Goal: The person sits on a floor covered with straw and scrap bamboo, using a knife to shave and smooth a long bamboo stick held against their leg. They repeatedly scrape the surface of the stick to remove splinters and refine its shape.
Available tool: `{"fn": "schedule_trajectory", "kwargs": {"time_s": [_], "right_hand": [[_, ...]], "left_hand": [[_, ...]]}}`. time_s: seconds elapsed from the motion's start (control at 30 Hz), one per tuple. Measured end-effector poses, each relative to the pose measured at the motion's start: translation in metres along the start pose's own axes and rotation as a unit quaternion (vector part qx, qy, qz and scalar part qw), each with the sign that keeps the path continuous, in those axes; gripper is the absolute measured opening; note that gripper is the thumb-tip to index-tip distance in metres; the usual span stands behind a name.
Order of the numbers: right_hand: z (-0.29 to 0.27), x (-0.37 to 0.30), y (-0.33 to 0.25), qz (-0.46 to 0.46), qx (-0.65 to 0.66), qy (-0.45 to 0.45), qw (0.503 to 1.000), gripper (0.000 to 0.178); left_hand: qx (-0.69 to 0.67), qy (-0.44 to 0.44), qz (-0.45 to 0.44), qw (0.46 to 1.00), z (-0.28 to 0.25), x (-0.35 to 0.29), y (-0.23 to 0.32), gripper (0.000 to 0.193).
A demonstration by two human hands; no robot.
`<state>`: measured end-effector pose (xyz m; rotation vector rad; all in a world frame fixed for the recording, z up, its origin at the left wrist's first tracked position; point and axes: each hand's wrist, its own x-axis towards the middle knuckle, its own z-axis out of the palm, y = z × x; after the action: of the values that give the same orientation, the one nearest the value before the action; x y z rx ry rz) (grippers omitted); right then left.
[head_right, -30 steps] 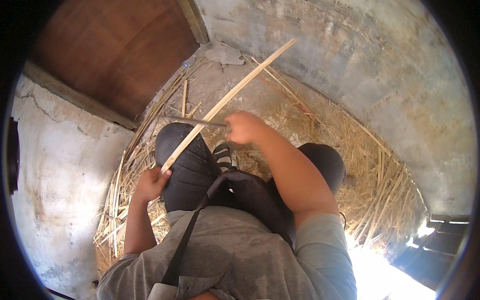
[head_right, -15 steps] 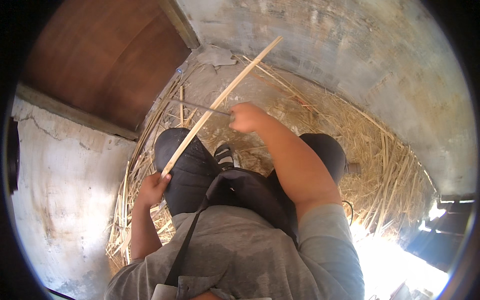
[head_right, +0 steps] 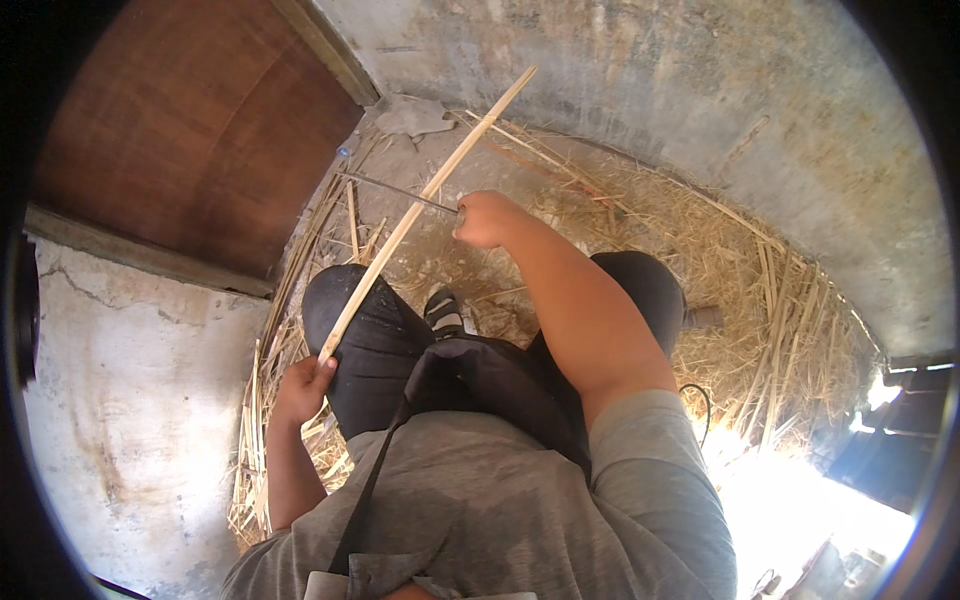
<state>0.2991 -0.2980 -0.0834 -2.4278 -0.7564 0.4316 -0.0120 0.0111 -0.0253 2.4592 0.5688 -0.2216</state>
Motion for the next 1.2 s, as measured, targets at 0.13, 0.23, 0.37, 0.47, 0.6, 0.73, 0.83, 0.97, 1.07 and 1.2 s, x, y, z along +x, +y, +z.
{"fn": "schedule_trajectory", "kwargs": {"time_s": [0.13,0.23,0.37,0.47,0.6,0.73,0.83,0.97,1.07,1.2], "right_hand": [[-0.006,-0.008,-0.019,-0.045,-0.015,-0.027,0.999,0.051],[0.003,-0.019,-0.051,-0.102,-0.026,-0.09,0.99,0.05],[0.002,-0.03,-0.075,-0.141,-0.064,-0.124,0.98,0.048],[0.0,-0.017,-0.057,-0.101,-0.044,-0.125,0.986,0.051],[0.0,0.0,-0.006,-0.008,-0.01,-0.029,1.0,0.052],[-0.002,-0.003,-0.007,-0.016,-0.029,0.007,0.999,0.05],[0.002,-0.015,-0.032,-0.073,-0.025,-0.029,0.997,0.048],[0.011,-0.023,-0.064,-0.12,-0.049,-0.12,0.984,0.045],[0.009,-0.022,-0.066,-0.13,-0.056,-0.119,0.983,0.045],[0.0,-0.014,-0.048,-0.082,-0.059,-0.106,0.989,0.047]], "left_hand": [[0.0,0.002,0.0,1.0,-0.002,-0.002,0.006,0.055],[-0.023,-0.006,-0.004,1.0,0.001,-0.002,-0.003,0.056],[0.009,-0.01,0.005,1.0,-0.004,-0.003,0.003,0.056],[0.01,-0.001,-0.01,1.0,-0.002,-0.004,0.004,0.056],[0.009,-0.011,-0.013,1.0,-0.003,-0.003,0.004,0.057],[0.008,-0.007,-0.027,1.0,-0.004,-0.003,0.01,0.057],[0.0,-0.005,-0.032,0.999,-0.004,-0.005,0.01,0.056],[0.012,-0.005,-0.021,1.0,-0.006,-0.005,0.012,0.055],[0.006,0.0,-0.014,1.0,-0.003,-0.004,0.004,0.054],[-0.012,-0.007,-0.035,0.999,-0.002,-0.005,0.006,0.054]]}}
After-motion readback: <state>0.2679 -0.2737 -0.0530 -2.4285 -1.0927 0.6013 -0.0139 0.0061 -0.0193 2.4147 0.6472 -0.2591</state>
